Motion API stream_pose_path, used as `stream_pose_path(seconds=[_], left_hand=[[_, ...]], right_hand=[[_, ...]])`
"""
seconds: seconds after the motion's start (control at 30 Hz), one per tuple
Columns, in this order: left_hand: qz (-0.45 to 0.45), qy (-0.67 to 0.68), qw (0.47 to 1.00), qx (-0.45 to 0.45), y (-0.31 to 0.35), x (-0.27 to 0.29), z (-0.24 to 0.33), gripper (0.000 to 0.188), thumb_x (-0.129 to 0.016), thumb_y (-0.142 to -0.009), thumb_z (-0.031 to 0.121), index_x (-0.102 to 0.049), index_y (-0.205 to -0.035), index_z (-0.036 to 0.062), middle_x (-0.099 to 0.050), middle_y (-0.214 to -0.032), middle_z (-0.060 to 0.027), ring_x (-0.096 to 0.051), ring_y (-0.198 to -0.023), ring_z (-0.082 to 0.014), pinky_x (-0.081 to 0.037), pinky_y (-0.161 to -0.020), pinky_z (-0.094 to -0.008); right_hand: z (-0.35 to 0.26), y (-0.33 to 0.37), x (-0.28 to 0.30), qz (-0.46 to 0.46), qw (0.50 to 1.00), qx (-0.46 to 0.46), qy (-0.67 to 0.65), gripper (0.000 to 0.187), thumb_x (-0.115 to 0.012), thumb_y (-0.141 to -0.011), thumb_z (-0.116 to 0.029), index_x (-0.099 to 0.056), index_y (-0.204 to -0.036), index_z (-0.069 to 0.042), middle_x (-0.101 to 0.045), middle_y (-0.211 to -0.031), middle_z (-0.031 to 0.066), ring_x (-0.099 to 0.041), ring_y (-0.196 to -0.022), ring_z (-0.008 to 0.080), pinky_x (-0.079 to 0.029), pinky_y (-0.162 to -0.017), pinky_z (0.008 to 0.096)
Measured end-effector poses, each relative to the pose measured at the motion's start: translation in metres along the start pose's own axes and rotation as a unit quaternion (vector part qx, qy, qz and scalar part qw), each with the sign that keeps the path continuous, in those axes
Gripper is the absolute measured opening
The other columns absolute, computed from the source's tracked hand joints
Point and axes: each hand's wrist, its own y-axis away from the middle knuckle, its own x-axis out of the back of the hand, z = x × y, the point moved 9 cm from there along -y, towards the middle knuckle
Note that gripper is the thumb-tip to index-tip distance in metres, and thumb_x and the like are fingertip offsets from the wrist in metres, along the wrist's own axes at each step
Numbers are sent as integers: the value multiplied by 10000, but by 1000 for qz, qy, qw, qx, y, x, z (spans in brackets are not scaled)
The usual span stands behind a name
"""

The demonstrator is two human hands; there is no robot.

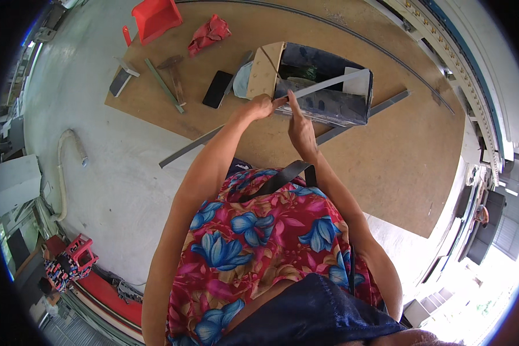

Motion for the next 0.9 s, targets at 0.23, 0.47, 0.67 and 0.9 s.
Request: stream_pose_path(seconds=[0.23,0.47,0.67,0.9], left_hand=[[-16,3,997,70,5,3,3,756,-372,-874,660,-566,-585,-11,-557,-555,-152,-583,-580,-285,-445,-587,-426],[5,13,1000,-19,-1,0,-4,628,-373,-915,579,-659,-844,23,-512,-519,-148,-539,-503,-286,-410,-505,-423],[-3,-26,999,-48,3,2,11,638,-373,-899,609,-670,-807,52,-526,-525,-139,-545,-509,-282,-432,-538,-415],[2,1,1000,-11,9,9,9,714,-386,-883,634,-614,-684,-13,-537,-535,-186,-568,-530,-305,-425,-512,-420]], right_hand=[[18,5,-3,-55,994,-88,24,681,-404,-798,91,-268,-1421,-148,-538,-1161,262,-575,-886,441,-468,-698,496],[18,24,-3,-40,994,-102,2,690,-438,-797,58,-269,-1426,-171,-602,-958,280,-593,-789,447,-458,-652,492],[11,0,0,4,999,-52,-10,697,-423,-794,77,-278,-1424,-183,-588,-1010,291,-588,-835,449,-462,-652,488],[24,43,2,0,996,-83,-22,686,-409,-797,79,-287,-1422,-175,-590,-1031,280,-590,-811,451,-470,-654,482]])
